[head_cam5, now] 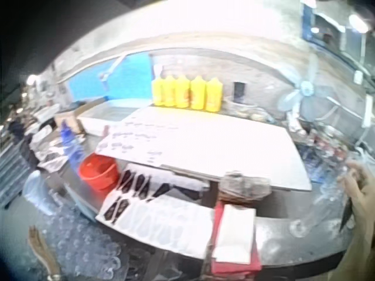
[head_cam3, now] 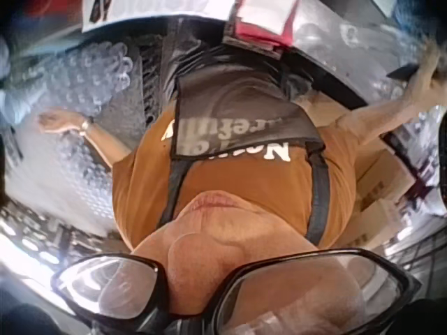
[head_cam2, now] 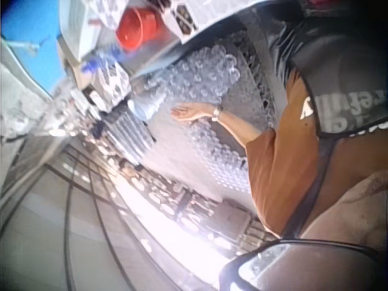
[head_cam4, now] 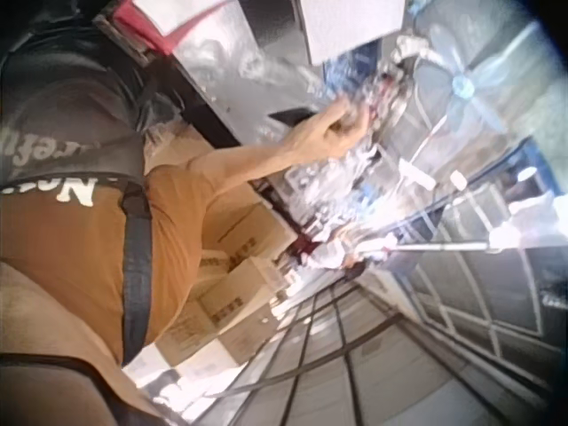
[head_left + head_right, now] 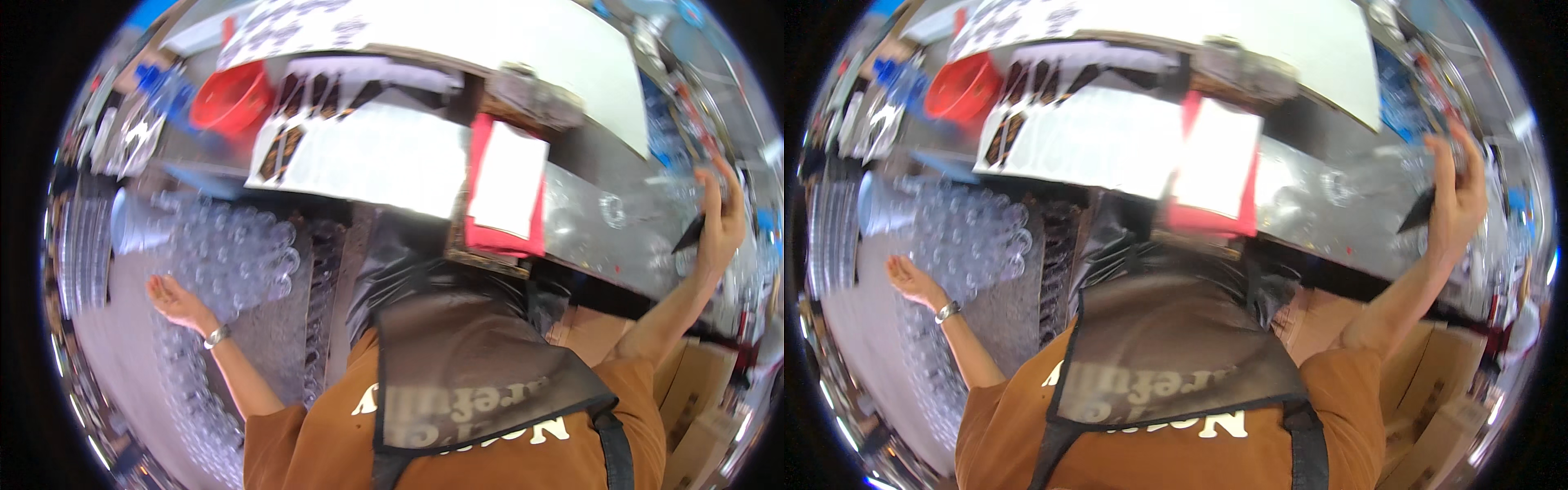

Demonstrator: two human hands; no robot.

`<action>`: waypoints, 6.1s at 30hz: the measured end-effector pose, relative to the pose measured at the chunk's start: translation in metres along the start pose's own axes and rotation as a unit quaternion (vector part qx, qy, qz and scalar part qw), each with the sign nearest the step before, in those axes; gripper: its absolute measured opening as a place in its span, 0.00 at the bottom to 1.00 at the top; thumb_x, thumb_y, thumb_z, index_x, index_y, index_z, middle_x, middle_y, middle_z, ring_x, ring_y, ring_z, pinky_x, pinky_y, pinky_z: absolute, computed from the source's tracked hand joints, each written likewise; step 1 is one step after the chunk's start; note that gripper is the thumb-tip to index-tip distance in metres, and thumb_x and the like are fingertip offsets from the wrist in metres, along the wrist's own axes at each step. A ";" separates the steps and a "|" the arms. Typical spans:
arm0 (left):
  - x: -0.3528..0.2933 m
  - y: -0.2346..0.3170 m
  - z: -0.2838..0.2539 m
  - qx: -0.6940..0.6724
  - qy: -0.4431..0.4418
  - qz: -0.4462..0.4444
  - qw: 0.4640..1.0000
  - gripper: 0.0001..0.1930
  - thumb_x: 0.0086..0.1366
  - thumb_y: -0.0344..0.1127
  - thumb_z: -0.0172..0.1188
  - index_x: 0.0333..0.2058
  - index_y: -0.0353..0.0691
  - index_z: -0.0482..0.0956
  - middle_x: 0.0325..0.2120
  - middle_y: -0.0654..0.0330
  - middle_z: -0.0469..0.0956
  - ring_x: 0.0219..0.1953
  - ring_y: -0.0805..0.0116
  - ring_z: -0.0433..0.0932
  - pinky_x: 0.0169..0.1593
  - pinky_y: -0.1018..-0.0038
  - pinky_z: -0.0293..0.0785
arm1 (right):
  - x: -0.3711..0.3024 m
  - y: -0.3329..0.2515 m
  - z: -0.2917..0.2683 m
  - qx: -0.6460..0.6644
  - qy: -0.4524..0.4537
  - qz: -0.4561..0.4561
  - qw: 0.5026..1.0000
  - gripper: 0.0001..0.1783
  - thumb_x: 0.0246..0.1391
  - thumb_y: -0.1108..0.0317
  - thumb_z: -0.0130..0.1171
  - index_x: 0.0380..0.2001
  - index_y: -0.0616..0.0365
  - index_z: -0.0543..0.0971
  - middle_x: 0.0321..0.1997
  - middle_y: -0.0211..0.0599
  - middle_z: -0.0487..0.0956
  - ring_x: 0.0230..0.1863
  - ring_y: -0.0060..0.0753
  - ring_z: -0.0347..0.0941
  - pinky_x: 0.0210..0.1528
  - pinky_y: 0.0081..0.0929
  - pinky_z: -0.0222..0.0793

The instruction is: The person applies adhesive labels to clear glass bottles using a handheld squeegee tool. They pick up each bottle, place a label on its side, smooth it with the squeegee, and set the labeled bottle aside. The process is repeated for multiple bottles in a continuous workflow.

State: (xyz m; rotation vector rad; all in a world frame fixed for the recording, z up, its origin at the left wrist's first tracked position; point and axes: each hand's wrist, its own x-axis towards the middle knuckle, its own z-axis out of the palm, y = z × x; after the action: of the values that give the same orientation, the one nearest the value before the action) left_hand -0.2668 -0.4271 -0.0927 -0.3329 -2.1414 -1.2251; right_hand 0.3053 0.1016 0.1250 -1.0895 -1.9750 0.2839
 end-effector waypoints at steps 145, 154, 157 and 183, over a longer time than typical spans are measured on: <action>-0.205 0.401 0.181 -0.386 -0.661 0.015 0.644 0.47 0.61 0.32 0.69 0.72 0.32 0.49 0.68 0.42 0.59 0.68 0.51 0.64 0.66 0.57 0.65 | -0.095 -0.016 0.140 0.333 -0.295 0.214 0.870 0.34 0.57 0.56 0.67 0.58 0.71 0.72 0.43 0.44 0.85 0.31 0.26 0.80 0.42 0.25 0.74; -0.214 0.398 0.185 -0.440 -0.652 -0.145 0.600 0.35 0.67 0.26 0.62 0.69 0.29 0.55 0.65 0.43 0.63 0.66 0.56 0.66 0.67 0.64 0.66 | -0.096 -0.014 0.150 0.390 -0.299 0.227 0.841 0.29 0.63 0.64 0.63 0.61 0.70 0.69 0.54 0.43 0.77 0.26 0.15 0.72 0.29 0.17 0.73; -0.217 0.398 0.184 -0.442 -0.652 -0.152 0.597 0.35 0.67 0.25 0.62 0.69 0.28 0.55 0.64 0.44 0.64 0.65 0.58 0.67 0.67 0.65 0.66 | -0.098 -0.012 0.152 0.381 -0.293 0.217 0.849 0.29 0.62 0.63 0.64 0.61 0.70 0.70 0.54 0.42 0.77 0.26 0.14 0.72 0.28 0.17 0.73; -0.223 0.397 0.181 -0.426 -0.625 -0.093 0.647 0.37 0.65 0.26 0.63 0.69 0.31 0.57 0.63 0.48 0.70 0.60 0.63 0.74 0.62 0.67 0.72 | -0.036 0.001 0.149 0.422 -0.202 0.145 0.872 0.17 0.61 0.64 0.58 0.47 0.65 0.79 0.43 0.44 0.82 0.41 0.35 0.81 0.47 0.28 0.76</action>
State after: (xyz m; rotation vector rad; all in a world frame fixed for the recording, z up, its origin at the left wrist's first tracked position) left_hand 0.0306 -0.0429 -0.0309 -1.8767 -2.3387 -2.5912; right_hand 0.2023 0.1017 0.0122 -0.7502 -1.6929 1.4845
